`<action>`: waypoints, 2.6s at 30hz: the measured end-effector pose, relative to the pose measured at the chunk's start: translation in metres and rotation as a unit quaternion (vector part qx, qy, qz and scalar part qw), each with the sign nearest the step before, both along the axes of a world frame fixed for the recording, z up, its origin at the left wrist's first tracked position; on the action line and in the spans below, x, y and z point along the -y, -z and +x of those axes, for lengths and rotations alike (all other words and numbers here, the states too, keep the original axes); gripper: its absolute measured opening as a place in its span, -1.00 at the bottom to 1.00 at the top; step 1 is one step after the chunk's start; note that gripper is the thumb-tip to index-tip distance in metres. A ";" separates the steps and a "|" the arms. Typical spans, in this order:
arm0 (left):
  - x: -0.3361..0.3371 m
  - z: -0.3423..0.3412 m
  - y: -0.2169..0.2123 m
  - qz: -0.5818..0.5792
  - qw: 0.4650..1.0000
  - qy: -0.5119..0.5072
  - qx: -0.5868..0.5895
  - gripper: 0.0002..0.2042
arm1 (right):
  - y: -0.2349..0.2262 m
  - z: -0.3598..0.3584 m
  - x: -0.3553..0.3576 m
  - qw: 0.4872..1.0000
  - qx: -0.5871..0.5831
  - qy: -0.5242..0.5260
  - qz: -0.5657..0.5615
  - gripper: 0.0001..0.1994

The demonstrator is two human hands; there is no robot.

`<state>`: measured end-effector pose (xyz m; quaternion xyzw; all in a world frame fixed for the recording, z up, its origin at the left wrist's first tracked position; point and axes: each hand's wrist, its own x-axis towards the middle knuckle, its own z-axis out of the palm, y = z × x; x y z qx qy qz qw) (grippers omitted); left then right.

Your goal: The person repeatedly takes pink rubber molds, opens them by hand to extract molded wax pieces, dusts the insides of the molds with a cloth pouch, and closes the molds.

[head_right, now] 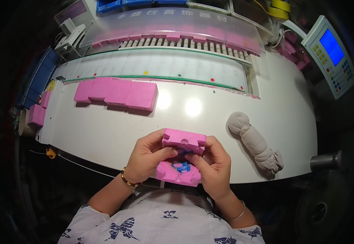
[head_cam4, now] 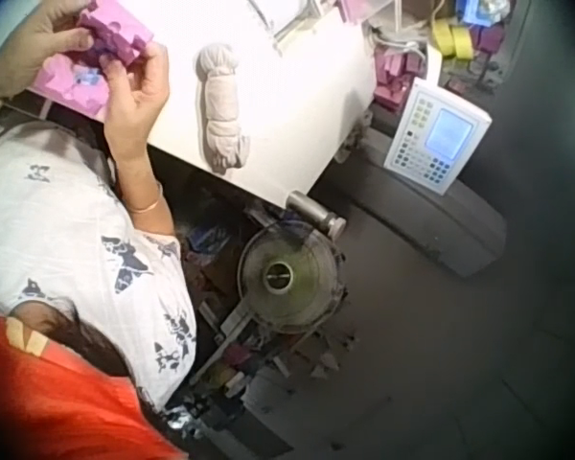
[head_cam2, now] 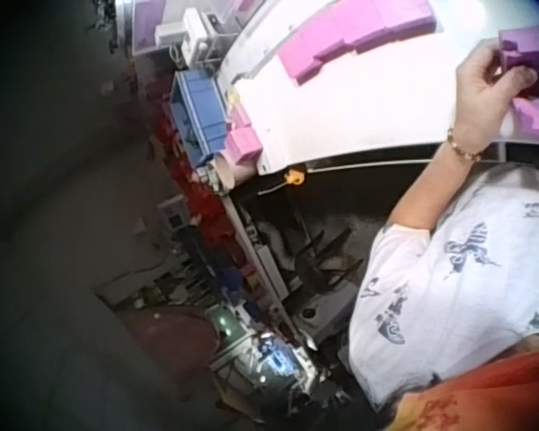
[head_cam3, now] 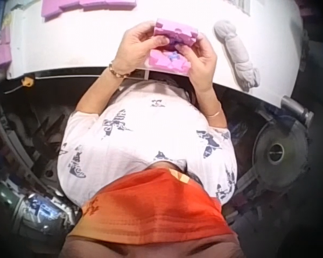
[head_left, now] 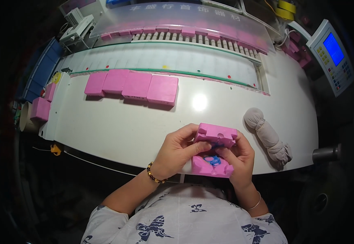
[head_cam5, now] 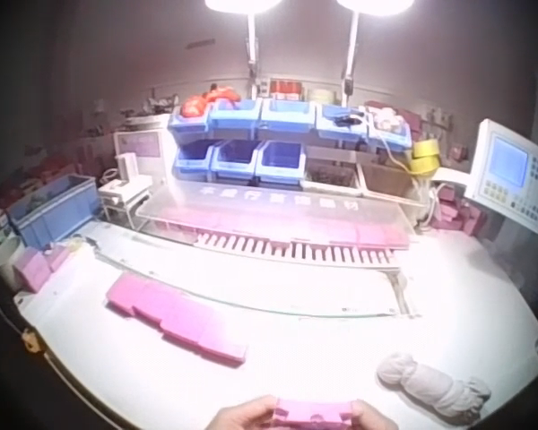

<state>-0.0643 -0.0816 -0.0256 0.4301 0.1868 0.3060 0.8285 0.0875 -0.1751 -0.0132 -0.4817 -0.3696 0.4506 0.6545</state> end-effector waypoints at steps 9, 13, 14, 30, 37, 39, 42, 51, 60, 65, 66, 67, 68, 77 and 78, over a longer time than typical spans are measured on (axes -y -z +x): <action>0.006 -0.004 -0.006 0.023 1.000 -0.013 -0.001 -0.76 | -0.005 0.008 0.000 0.989 -0.130 -0.071 -0.017 -0.70; 0.005 -0.005 -0.004 0.089 0.995 -0.040 0.027 -0.77 | -0.015 0.013 -0.006 0.987 -0.127 -0.096 -0.001 -0.71; 0.002 -0.006 -0.002 0.142 0.989 -0.039 0.018 -0.78 | -0.013 0.017 -0.008 0.993 -0.061 -0.097 0.012 -0.72; 0.012 -0.004 -0.001 0.208 0.972 -0.111 -0.012 -0.69 | -0.018 0.006 -0.008 0.987 -0.142 -0.081 -0.007 -0.73; 0.013 -0.007 -0.001 0.208 0.974 -0.085 -0.008 -0.69 | -0.006 0.012 -0.001 0.995 -0.017 -0.080 0.050 -0.74; 0.010 -0.009 -0.002 0.167 0.984 -0.051 0.019 -0.70 | -0.005 0.008 0.000 0.993 -0.084 -0.066 0.046 -0.75; 0.012 -0.007 -0.004 0.130 0.990 -0.053 0.014 -0.70 | -0.002 0.011 0.001 0.987 -0.130 -0.095 0.027 -0.72; 0.009 -0.007 -0.004 0.237 0.958 -0.161 -0.028 -0.73 | -0.007 0.021 0.006 0.950 0.267 0.042 0.154 -0.37; 0.002 -0.010 -0.009 0.297 0.950 -0.085 -0.042 -0.64 | -0.018 0.024 0.014 0.829 0.516 0.097 0.189 -0.62; 0.003 -0.013 -0.015 0.287 0.956 -0.036 -0.049 -0.47 | -0.023 0.019 0.009 0.907 0.383 0.069 0.159 -0.64; 0.004 -0.014 -0.015 0.272 0.960 -0.028 -0.056 -0.43 | -0.021 0.019 0.008 0.907 0.383 0.070 0.160 -0.64; 0.005 -0.015 -0.016 0.256 0.964 -0.019 -0.063 -0.39 | -0.019 0.019 0.008 0.946 0.289 0.028 0.143 -0.63; 0.008 -0.015 -0.015 0.257 0.964 -0.019 -0.063 -0.39 | -0.017 0.019 0.007 0.974 0.191 -0.015 0.124 -0.63; 0.019 -0.002 -0.017 0.135 0.989 -0.053 -0.041 -0.59 | -0.011 0.016 -0.002 0.995 0.023 -0.017 0.099 -0.49; 0.018 -0.003 -0.016 0.138 0.987 -0.052 -0.055 -0.60 | -0.010 0.016 -0.002 0.995 0.009 -0.019 0.097 -0.47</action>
